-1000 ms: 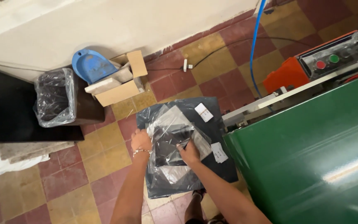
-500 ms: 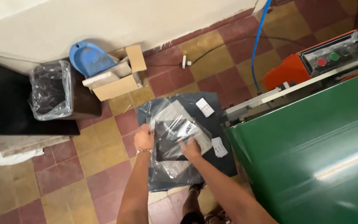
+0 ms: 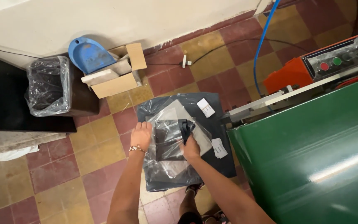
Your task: Folding black plastic bags and inserting them into individual clear plastic sleeves for final packaging.
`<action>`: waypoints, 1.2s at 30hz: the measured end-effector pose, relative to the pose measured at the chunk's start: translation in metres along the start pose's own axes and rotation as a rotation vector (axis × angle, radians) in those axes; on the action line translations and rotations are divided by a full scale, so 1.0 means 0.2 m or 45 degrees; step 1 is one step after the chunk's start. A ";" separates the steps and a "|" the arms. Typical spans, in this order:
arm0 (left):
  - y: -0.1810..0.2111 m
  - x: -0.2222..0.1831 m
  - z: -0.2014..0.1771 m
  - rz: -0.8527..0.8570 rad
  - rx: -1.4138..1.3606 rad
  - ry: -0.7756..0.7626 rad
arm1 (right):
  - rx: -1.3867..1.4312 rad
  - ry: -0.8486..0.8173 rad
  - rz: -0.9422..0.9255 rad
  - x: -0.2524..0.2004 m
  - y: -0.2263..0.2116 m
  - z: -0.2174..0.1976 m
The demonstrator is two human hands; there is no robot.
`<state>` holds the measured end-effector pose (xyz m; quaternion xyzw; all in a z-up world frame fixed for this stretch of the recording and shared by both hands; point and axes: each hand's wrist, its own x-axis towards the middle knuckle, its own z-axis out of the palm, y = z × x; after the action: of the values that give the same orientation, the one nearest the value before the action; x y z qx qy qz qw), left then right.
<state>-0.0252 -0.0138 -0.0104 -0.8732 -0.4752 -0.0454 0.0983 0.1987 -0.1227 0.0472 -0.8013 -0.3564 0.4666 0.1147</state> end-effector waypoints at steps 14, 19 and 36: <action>-0.04 0.02 0.01 -0.158 -0.132 0.164 | -0.062 0.087 0.050 -0.02 -0.07 0.02; 0.03 0.02 0.00 0.231 0.126 0.257 | 0.016 0.062 0.017 -0.09 -0.10 -0.03; 0.20 -0.02 -0.02 -0.265 0.117 0.092 | 0.018 0.079 -0.023 -0.17 -0.18 -0.10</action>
<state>0.0073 -0.0392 -0.0114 -0.8115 -0.5610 -0.0650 0.1499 0.1885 -0.1170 0.0992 -0.8113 -0.3566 0.4431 0.1355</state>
